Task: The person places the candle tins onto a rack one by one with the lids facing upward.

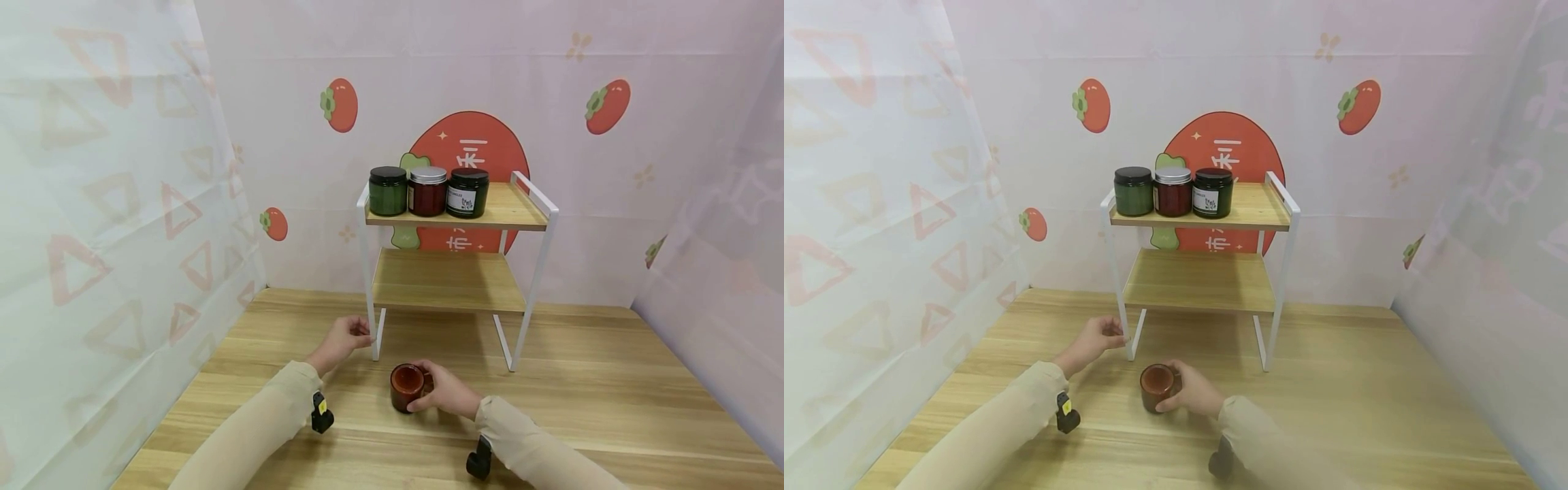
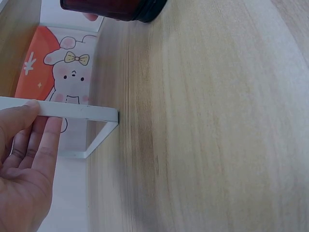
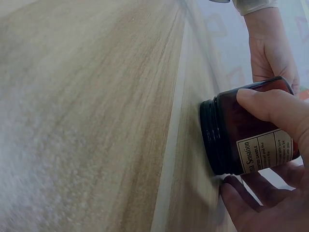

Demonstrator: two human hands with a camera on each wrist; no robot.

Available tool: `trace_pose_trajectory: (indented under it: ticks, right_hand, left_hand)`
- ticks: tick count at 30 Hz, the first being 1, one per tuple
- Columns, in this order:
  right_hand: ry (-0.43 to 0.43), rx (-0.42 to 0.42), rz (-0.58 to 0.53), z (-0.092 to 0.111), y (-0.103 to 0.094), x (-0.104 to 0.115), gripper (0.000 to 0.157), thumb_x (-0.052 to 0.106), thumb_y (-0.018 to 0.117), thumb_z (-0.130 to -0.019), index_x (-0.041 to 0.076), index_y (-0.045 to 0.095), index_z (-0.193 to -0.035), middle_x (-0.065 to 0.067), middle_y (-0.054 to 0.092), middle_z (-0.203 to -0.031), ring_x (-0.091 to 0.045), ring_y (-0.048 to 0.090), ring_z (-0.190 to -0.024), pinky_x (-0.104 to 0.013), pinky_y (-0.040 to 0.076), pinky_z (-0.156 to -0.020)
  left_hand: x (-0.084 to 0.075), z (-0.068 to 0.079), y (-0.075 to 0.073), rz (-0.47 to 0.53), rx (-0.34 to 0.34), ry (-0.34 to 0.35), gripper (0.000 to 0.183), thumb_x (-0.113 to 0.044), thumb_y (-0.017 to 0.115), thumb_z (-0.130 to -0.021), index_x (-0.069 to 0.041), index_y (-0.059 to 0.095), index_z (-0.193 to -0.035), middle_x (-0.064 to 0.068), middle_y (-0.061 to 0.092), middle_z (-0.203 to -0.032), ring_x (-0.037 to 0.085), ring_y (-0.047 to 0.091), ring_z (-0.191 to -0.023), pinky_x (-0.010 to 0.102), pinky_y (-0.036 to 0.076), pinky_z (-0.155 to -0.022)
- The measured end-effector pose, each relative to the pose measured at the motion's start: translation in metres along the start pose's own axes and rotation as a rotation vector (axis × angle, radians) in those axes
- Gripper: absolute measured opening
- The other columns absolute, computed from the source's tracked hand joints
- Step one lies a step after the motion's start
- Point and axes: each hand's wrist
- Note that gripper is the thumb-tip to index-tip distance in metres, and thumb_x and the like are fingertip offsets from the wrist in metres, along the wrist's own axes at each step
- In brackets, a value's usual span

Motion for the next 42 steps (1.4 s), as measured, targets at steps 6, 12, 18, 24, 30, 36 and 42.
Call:
trace_pose_trajectory:
  ticks: [6,12,18,24,30,36,42]
  right_hand:
    - [-0.026,0.017,0.005,-0.003,0.002,-0.005,0.068,0.008,0.085,-0.071,-0.005,0.049,-0.127,-0.012,0.062,-0.119,-0.026,0.058,-0.110,-0.039,0.046,-0.096]
    - [-0.022,0.025,0.028,-0.004,0.001,-0.004,0.066,0.009,0.086,-0.070,-0.003,0.051,-0.125,-0.010,0.062,-0.117,-0.026,0.058,-0.110,-0.043,0.046,-0.096]
    - [-0.022,0.022,0.101,-0.004,-0.001,-0.003,0.066,0.012,0.087,-0.068,-0.002,0.054,-0.123,-0.007,0.063,-0.114,-0.023,0.059,-0.107,-0.041,0.047,-0.094]
    - [-0.025,0.002,0.094,0.000,-0.009,0.003,0.067,0.016,0.088,-0.067,-0.002,0.054,-0.122,-0.006,0.063,-0.112,-0.024,0.060,-0.106,-0.038,0.049,-0.090]
    - [-0.089,-0.078,0.019,0.005,-0.027,0.021,0.063,0.020,0.085,-0.071,0.001,0.054,-0.122,-0.009,0.063,-0.114,-0.020,0.061,-0.104,-0.031,0.050,-0.087]
    - [-0.201,-0.174,-0.084,0.014,-0.044,0.053,0.059,0.013,0.082,-0.075,0.002,0.052,-0.124,-0.014,0.061,-0.117,-0.015,0.062,-0.102,-0.025,0.050,-0.088]
    - [-0.286,-0.217,-0.158,0.022,-0.056,0.075,0.065,0.007,0.079,-0.078,0.003,0.047,-0.134,-0.019,0.053,-0.127,-0.009,0.060,-0.102,-0.026,0.054,-0.083]
  left_hand:
    - [0.020,-0.010,0.001,0.007,-0.005,-0.010,0.016,0.006,0.065,-0.086,0.014,0.057,-0.098,0.019,0.063,-0.091,0.018,0.058,-0.082,0.026,0.053,-0.072]
    - [0.034,-0.016,0.002,0.003,-0.021,-0.012,0.016,0.003,0.068,-0.086,0.010,0.059,-0.096,0.014,0.063,-0.088,0.014,0.058,-0.079,0.024,0.052,-0.070]
    - [0.033,-0.015,0.002,0.012,-0.022,-0.020,0.012,0.002,0.069,-0.085,0.006,0.060,-0.093,0.009,0.063,-0.086,0.013,0.058,-0.077,0.024,0.053,-0.070]
    - [0.033,-0.015,0.002,0.013,-0.022,-0.025,0.012,0.003,0.068,-0.085,0.005,0.060,-0.093,0.008,0.062,-0.085,0.013,0.057,-0.077,0.026,0.053,-0.070]
    - [0.031,-0.014,0.000,0.019,-0.012,-0.010,0.015,0.005,0.066,-0.086,0.011,0.058,-0.097,0.012,0.063,-0.088,0.013,0.057,-0.079,0.024,0.053,-0.070]
    - [0.009,-0.004,-0.001,0.020,0.002,-0.002,0.013,0.008,0.063,-0.087,0.013,0.056,-0.096,0.020,0.062,-0.090,0.017,0.058,-0.080,0.027,0.053,-0.072]
    - [0.029,-0.014,0.001,0.028,-0.017,-0.028,0.014,0.007,0.064,-0.087,0.011,0.057,-0.097,0.014,0.062,-0.089,0.014,0.057,-0.079,0.023,0.051,-0.069]
Point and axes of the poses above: each hand's wrist, its own z-axis away from the middle knuckle, its own y-axis out of the palm, x = y × z
